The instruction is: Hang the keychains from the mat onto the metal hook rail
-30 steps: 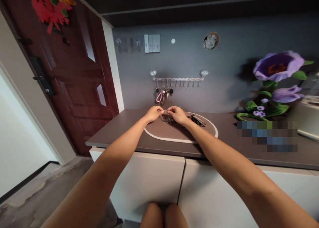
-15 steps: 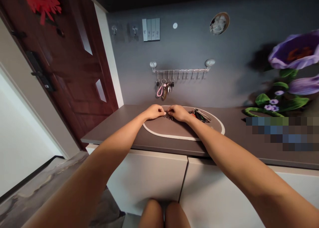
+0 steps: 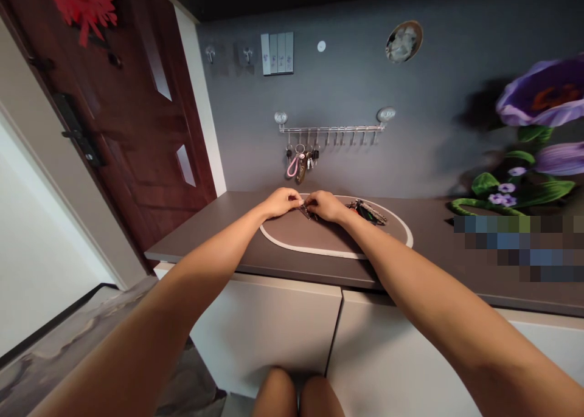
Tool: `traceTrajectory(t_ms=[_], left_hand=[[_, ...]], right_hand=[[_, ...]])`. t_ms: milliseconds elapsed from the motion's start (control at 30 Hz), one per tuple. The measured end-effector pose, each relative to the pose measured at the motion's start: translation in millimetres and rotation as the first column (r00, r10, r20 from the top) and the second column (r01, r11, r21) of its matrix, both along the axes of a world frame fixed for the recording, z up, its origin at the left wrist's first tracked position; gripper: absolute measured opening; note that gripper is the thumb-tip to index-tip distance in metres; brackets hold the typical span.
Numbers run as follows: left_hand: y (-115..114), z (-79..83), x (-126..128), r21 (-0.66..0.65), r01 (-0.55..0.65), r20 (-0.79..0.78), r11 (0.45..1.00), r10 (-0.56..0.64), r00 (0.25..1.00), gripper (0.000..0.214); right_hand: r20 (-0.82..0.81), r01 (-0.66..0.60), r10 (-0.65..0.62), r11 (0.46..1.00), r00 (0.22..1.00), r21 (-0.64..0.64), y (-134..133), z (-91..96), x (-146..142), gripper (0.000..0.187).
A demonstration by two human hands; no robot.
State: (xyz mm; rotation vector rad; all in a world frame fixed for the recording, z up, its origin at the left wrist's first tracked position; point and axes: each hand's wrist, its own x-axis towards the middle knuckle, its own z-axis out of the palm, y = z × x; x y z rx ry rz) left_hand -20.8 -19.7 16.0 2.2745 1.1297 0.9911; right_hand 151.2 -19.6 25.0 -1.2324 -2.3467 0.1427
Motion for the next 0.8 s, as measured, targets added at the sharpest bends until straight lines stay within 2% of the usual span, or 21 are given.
traceTrajectory(t_ms=[100,200,300,467,600,800], left_hand=[[-0.5,0.5,2.9,-0.1,0.043,0.161,0.994,-0.027,0.987,0.019],[-2.2,2.5,5.3,-0.226,0.089,0.34,0.97,-0.007,0.94,0.016],[-2.9,3.9,6.1,-0.288,0.12,0.452,0.95,0.025,0.892,0.016],[-0.5,4.0,5.3,-0.314,0.134,0.543,0.94,0.062,0.838,0.016],[-1.1,5.8,5.3,-0.335,0.134,0.577,0.933,0.09,0.812,0.017],[-4.8,8.7,5.9,-0.341,0.126,0.6,0.932,0.112,0.792,0.016]], right_hand=[[0.012,-0.002,0.002,1.0,1.0,0.013,-0.9,0.9,-0.3,0.019],[0.01,-0.012,0.012,1.0,1.0,0.017,-2.6,1.8,-0.7,0.017],[-0.006,-0.012,0.012,1.0,1.0,0.021,-4.7,3.0,-1.3,0.014],[-0.095,0.056,-0.05,0.996,0.994,0.066,-4.3,3.0,-2.9,0.015],[-0.231,0.046,-0.023,0.994,0.973,0.094,-2.4,2.3,-4.6,0.02],[-0.43,-0.008,0.015,1.0,0.903,0.019,-7.3,5.6,-7.8,0.019]])
